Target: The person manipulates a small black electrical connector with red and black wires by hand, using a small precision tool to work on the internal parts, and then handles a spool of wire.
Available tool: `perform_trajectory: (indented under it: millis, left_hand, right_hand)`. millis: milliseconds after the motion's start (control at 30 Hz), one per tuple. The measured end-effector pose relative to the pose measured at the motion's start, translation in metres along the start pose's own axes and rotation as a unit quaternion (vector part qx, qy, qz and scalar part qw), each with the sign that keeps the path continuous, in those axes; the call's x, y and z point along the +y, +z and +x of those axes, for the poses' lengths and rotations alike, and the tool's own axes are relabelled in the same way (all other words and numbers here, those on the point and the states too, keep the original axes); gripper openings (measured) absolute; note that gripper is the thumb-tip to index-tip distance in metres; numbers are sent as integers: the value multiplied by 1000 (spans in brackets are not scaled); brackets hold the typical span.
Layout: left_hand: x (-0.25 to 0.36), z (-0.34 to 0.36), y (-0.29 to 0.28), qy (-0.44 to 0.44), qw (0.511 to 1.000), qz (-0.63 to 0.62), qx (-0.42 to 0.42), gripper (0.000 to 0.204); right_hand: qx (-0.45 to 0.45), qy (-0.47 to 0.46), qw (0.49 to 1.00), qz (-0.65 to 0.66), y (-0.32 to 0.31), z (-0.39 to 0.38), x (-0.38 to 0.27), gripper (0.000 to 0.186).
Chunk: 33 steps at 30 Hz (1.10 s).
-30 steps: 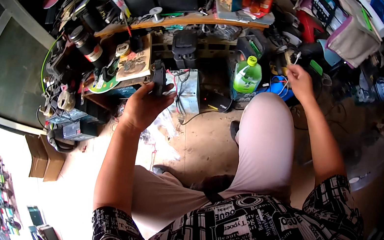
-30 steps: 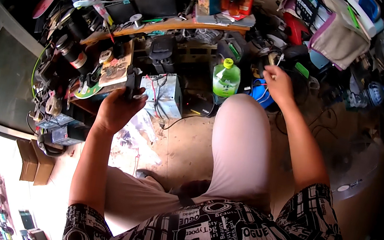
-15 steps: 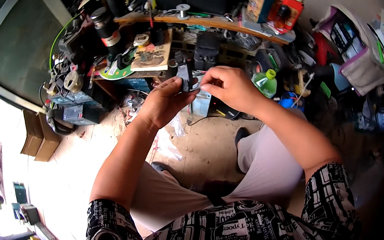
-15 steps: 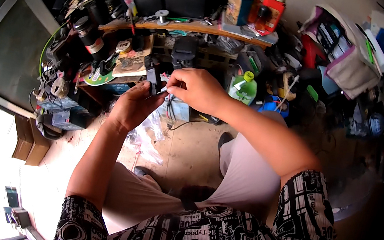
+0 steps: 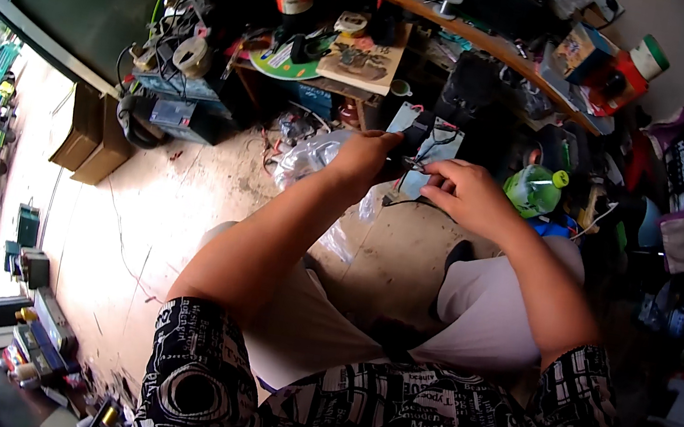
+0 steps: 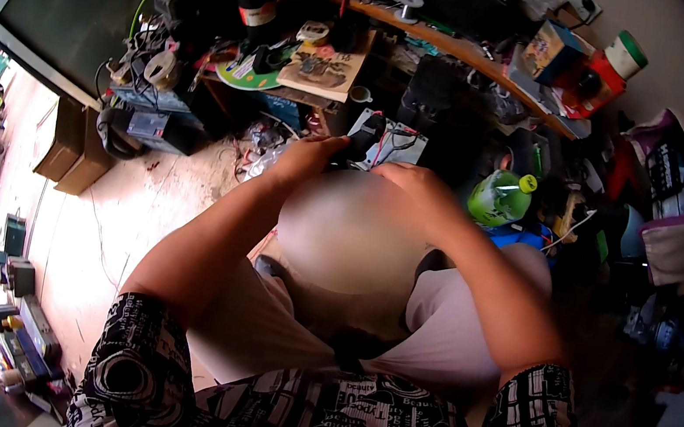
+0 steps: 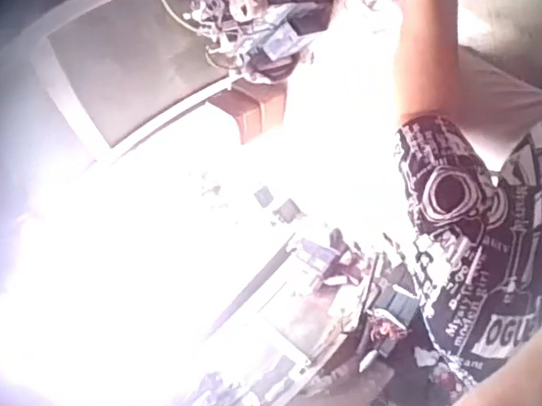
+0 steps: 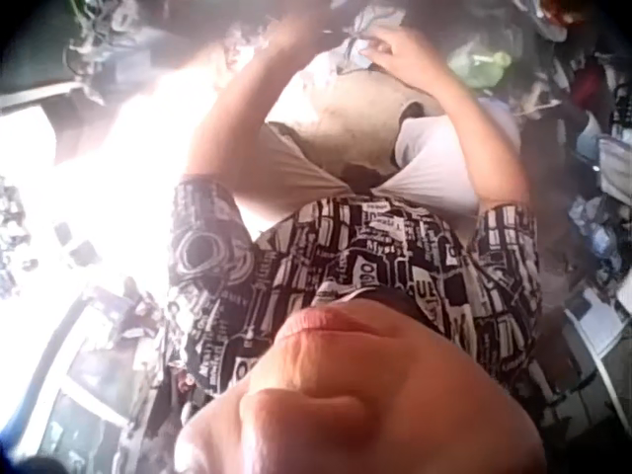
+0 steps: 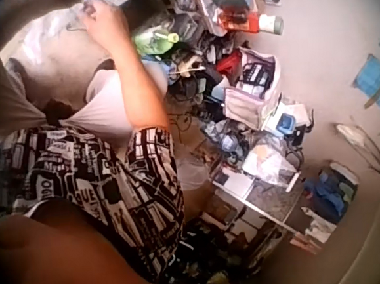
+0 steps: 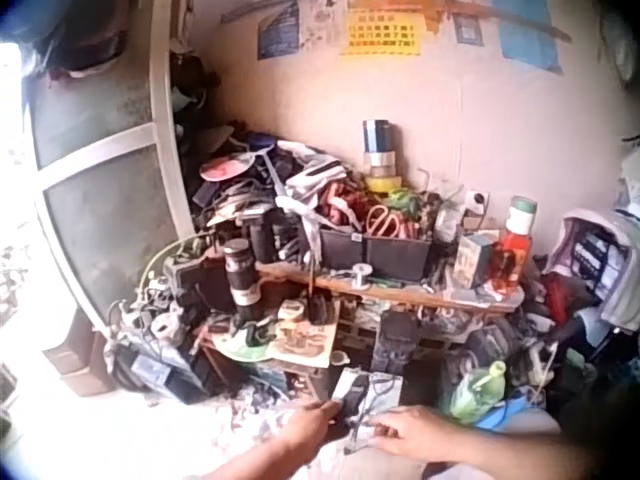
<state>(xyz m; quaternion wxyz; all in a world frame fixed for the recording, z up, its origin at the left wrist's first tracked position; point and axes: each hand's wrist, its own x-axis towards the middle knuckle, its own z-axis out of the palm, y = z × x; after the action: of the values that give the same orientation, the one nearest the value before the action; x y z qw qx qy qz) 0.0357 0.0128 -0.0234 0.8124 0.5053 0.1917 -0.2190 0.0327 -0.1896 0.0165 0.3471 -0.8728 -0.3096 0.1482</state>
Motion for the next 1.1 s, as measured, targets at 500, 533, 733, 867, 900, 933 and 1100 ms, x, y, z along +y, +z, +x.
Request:
perform_trajectory:
  millis: [500, 533, 733, 867, 900, 933, 1100]
  left_hand:
    - [-86, 28, -139, -109, 957, -175, 205, 14]
    - [-76, 34, -137, -75, 956, -178, 223, 14]
    - [-27, 49, -157, 135, 955, -146, 222, 39]
    - [-28, 29, -127, -20, 998, 11, 53, 34]
    - [-30, 17, -120, -72, 994, 80, 13, 34]
    - [-34, 16, -115, -1, 949, 314, -36, 37]
    - [-48, 8, -92, 82, 629, 751, -181, 48]
  right_hand:
    - [-138, 55, 988, -50, -5, -13, 3, 28]
    - [-142, 65, 986, -64, -11, -16, -3, 28]
    - [-127, 60, 989, -42, -14, -12, -17, 28]
    - [-138, 67, 986, -61, -6, -6, -10, 29]
    - [-153, 72, 983, -68, 0, -4, -8, 29]
    - [-163, 91, 981, -47, 1, -4, -14, 30]
    - [-175, 100, 978, -62, -6, -12, -11, 31]
